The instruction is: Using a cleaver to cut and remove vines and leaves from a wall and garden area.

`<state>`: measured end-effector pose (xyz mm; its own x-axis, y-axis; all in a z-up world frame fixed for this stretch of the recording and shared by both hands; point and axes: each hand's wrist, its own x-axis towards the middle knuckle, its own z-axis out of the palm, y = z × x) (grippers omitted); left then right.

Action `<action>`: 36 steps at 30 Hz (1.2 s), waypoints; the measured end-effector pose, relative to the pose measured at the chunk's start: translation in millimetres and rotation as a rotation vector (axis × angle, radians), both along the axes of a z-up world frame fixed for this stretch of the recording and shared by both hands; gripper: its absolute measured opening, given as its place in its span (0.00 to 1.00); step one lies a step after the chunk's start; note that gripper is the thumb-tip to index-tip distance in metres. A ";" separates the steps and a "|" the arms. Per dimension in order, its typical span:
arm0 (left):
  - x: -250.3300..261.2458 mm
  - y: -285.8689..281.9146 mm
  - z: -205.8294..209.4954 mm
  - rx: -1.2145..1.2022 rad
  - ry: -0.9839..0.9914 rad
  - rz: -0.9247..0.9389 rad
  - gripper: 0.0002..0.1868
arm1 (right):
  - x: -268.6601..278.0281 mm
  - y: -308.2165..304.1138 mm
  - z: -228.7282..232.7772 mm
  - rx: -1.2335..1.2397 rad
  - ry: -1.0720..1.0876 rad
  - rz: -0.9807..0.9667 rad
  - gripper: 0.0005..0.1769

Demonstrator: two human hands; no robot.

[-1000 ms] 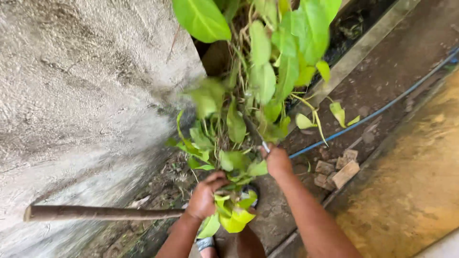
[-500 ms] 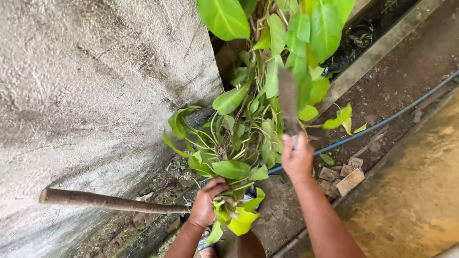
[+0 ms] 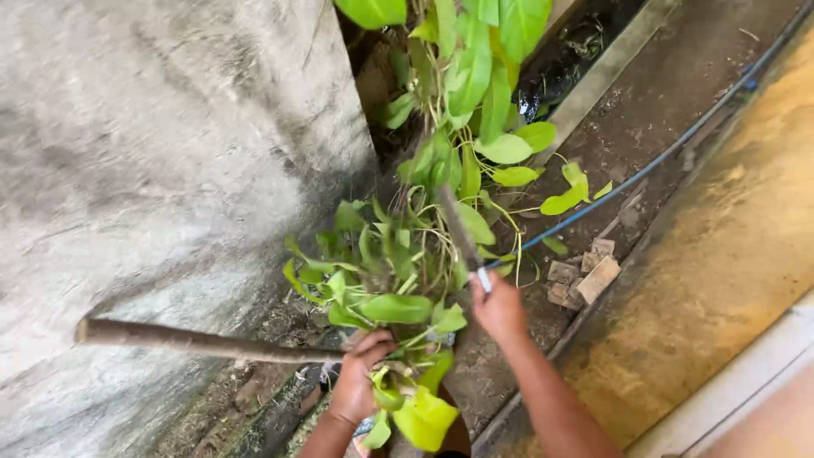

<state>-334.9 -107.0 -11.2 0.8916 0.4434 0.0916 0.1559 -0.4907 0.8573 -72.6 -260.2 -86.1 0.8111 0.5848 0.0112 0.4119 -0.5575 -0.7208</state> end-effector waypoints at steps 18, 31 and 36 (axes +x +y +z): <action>-143.4 9.9 152.3 -0.075 -0.094 0.028 0.25 | -157.9 -12.9 217.3 -0.018 -0.030 -0.109 0.18; -109.6 -5.4 137.9 0.063 -0.130 0.018 0.30 | -182.8 11.1 79.4 -0.346 0.048 0.172 0.13; -139.6 -32.6 190.6 -0.114 0.009 0.054 0.22 | -236.1 -35.6 149.0 -0.279 0.093 0.033 0.16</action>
